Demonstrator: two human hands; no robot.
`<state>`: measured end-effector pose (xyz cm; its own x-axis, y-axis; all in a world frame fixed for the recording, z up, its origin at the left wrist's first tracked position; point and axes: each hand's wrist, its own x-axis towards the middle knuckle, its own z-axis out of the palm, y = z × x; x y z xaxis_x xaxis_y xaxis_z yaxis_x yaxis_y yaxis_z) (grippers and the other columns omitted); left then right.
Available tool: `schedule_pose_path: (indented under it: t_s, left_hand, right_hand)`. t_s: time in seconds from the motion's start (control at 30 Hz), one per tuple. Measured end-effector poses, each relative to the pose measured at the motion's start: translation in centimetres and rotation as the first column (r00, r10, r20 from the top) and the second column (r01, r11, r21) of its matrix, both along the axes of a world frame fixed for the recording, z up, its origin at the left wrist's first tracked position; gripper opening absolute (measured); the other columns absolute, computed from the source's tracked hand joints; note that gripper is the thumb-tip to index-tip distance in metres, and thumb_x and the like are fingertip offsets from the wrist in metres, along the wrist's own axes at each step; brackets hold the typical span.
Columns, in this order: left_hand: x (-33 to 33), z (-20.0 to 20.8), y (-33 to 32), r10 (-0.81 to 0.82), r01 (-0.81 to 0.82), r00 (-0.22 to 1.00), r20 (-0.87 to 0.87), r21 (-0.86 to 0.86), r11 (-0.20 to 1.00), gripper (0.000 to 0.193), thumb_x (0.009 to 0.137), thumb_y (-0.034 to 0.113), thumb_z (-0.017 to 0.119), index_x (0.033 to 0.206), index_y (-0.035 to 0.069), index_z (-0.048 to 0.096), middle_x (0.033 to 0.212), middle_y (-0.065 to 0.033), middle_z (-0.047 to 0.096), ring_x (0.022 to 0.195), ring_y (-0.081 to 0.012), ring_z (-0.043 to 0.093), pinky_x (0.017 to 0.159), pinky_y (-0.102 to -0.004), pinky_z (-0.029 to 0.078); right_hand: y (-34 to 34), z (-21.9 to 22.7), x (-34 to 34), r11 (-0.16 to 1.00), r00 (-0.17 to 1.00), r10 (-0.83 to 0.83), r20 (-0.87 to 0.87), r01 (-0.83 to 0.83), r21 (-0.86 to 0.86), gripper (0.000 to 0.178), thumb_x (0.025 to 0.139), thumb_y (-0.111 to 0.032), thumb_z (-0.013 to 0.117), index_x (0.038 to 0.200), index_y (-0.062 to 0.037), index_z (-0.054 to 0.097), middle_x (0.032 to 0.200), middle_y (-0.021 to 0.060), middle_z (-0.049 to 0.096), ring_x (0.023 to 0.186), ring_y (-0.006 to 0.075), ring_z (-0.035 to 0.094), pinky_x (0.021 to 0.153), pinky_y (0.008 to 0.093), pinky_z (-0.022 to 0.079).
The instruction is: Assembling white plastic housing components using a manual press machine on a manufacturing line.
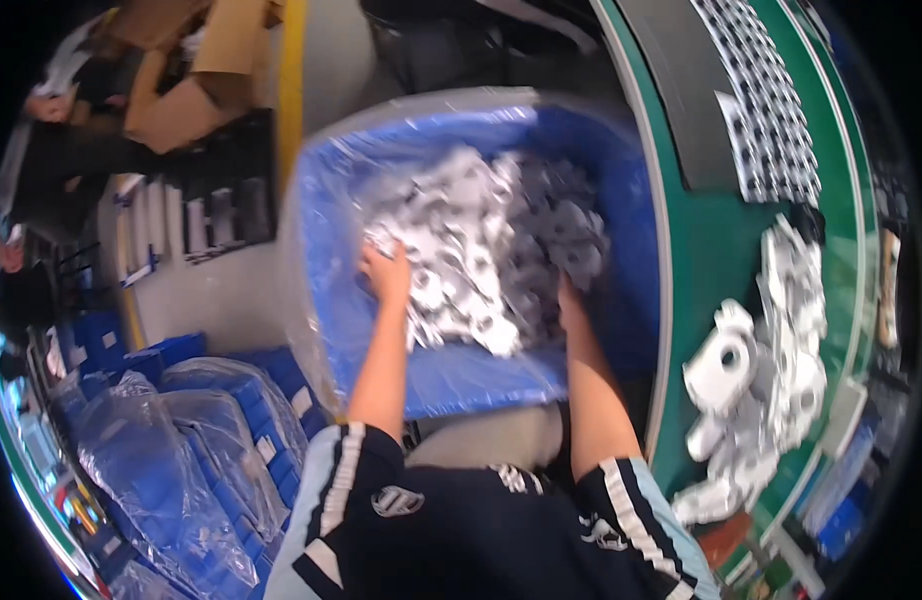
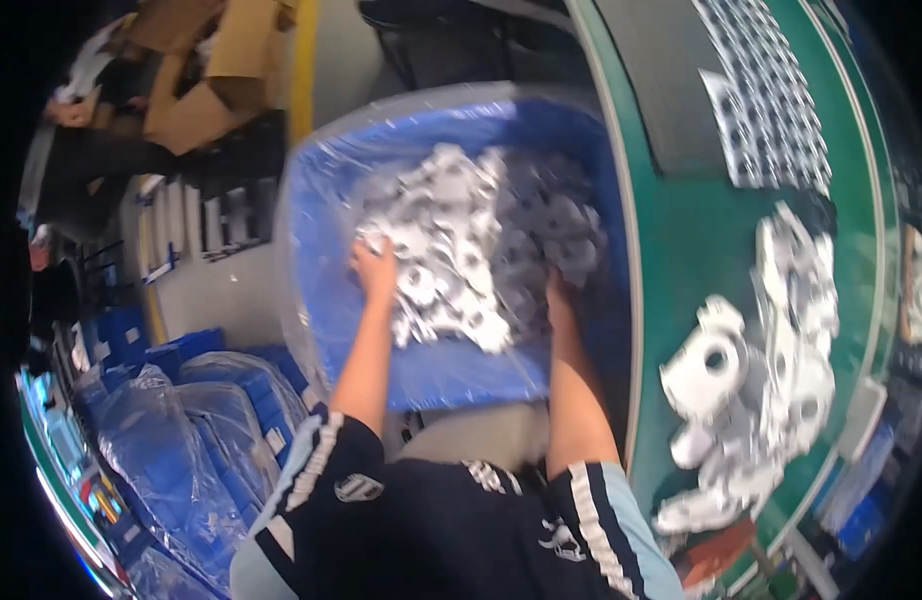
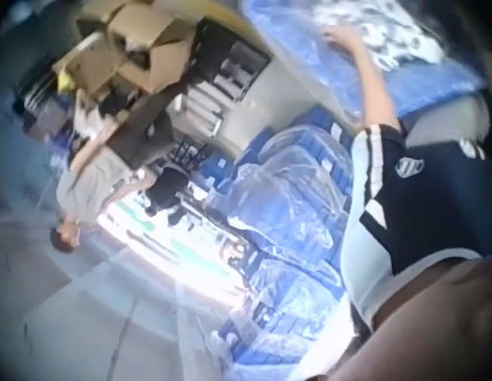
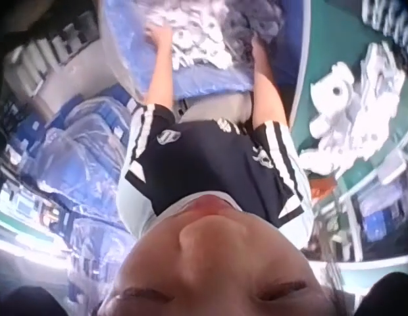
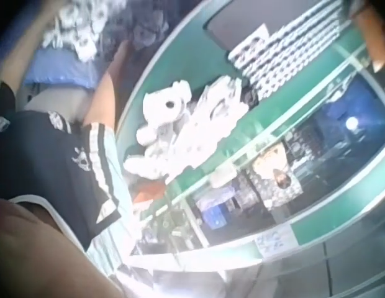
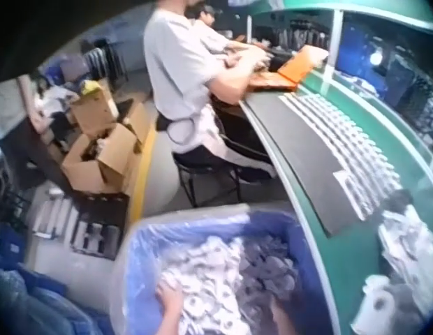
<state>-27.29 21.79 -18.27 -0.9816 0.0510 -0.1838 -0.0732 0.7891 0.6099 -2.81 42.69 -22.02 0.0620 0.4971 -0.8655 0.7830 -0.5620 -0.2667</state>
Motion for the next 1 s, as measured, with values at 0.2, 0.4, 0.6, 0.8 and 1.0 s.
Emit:
schedule_pose_path:
  t_s: [0.2,0.4,0.6,0.8,1.0]
  left_hand:
    - [-1.6,0.1,3.6,-0.299,0.281,0.939,-0.171,-0.124,0.952,0.054,0.081,0.041,0.059,0.123,0.009,0.046,0.114,-0.0245,0.046,0.105,-0.0416,0.046,0.085,-0.047,0.042]
    - [0.1,0.6,3.7,-0.298,0.255,0.945,-0.136,-0.265,0.93,0.067,0.086,0.047,0.05,0.141,0.015,0.029,0.142,-0.0222,0.026,0.132,-0.042,0.02,0.106,-0.053,0.017]
    - [2.1,2.7,3.9,-0.251,0.234,0.967,-0.04,-0.237,0.943,0.07,0.082,0.055,0.053,0.137,0.016,0.035,0.14,-0.0199,0.029,0.125,-0.0427,0.03,0.101,-0.0522,0.025]
    - [-0.9,2.6,2.2,-0.138,0.143,0.988,0.075,-0.073,0.987,0.067,0.074,0.055,0.063,0.13,0.022,0.044,0.129,-0.017,0.036,0.112,-0.0403,0.045,0.095,-0.0521,0.034]
    - [0.9,4.2,3.9,-0.077,0.085,0.995,0.07,-0.115,0.99,0.069,0.075,0.055,0.063,0.132,0.021,0.042,0.135,-0.0237,0.027,0.113,-0.0441,0.045,0.096,-0.0508,0.035]
  right_hand:
    - [-0.1,-9.2,8.2,0.966,0.968,-0.249,-0.026,0.25,0.069,0.101,0.072,-0.079,0.043,0.141,-0.0065,0.03,0.141,0.0141,0.036,0.126,0.0308,0.037,0.1,0.0463,0.032]
    - [-1.3,-7.5,5.7,0.942,0.96,-0.28,-0.028,0.28,0.185,0.1,0.072,-0.076,0.047,0.132,0.0032,0.041,0.13,0.0173,0.048,0.118,0.0314,0.046,0.094,0.047,0.038]
    - [1.2,-11.9,7.9,0.95,0.946,-0.284,0.157,0.255,0.179,0.102,0.068,-0.077,0.052,0.138,-0.0052,0.033,0.138,0.017,0.038,0.122,0.0374,0.041,0.095,0.0553,0.034]
    - [1.4,-7.7,6.6,0.885,0.881,-0.461,-0.107,0.448,-0.122,0.102,0.068,-0.076,0.053,0.145,-0.0187,0.018,0.147,0.0129,0.022,0.13,0.042,0.027,0.091,0.07,0.027]
    - [2.4,-4.8,7.4,0.783,0.715,-0.621,-0.322,0.587,-0.205,0.087,0.071,-0.071,0.053,0.14,-0.0239,0.03,0.144,0.0105,0.025,0.13,0.0384,0.024,0.092,0.0678,0.028]
